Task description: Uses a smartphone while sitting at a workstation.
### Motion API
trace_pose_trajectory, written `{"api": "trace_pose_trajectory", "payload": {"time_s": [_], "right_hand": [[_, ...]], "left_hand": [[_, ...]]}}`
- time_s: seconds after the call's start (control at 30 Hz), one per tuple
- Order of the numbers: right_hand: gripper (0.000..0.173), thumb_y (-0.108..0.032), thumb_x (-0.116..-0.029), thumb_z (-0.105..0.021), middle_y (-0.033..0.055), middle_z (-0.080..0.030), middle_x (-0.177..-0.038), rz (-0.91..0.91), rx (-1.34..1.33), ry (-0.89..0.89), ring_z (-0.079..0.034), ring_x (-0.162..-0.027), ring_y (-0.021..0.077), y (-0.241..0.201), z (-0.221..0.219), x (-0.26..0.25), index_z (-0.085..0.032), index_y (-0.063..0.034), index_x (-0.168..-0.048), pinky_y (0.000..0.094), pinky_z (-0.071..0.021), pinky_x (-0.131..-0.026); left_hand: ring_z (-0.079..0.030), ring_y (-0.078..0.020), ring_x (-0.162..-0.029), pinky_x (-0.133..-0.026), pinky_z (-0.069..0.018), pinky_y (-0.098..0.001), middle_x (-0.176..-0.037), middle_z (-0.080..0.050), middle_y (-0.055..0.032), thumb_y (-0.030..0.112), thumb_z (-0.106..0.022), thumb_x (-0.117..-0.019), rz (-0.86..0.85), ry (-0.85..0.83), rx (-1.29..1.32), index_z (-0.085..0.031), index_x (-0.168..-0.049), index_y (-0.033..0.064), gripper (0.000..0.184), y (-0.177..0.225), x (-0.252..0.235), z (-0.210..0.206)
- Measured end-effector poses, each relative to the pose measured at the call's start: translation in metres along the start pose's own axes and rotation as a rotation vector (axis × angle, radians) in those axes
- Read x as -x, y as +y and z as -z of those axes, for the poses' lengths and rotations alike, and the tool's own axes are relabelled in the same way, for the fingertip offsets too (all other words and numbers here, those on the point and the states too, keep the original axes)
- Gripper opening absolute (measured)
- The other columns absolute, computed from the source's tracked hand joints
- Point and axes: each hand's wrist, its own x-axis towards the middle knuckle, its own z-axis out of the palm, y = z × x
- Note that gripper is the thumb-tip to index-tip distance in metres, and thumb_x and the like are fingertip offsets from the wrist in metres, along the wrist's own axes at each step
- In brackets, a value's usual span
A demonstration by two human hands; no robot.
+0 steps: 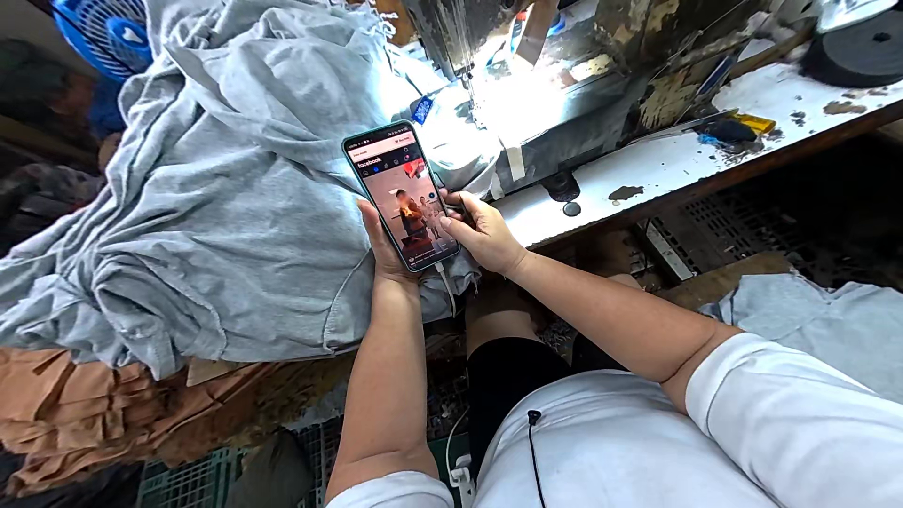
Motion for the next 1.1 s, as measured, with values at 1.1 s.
{"api": "trace_pose_trajectory", "payload": {"time_s": [1.1], "right_hand": [[0.035, -0.019, -0.0989, -0.056, 0.0077, -0.068, -0.097, 0.009, -0.007, 0.002, -0.063, -0.084, 0.0088, -0.0015, -0.0002, 0.001, -0.062, 0.0021, -0.127, 0.0295, -0.0535, -0.079]], "left_hand": [[-0.069, -0.0107, -0.111, -0.097, -0.0571, -0.0326, -0.117, -0.073, 0.0016, 0.073, -0.069, -0.0795, -0.034, -0.047, -0.008, -0.066, -0.127, 0.0235, 0.068, -0.001, 0.0002, 0.0026]]}}
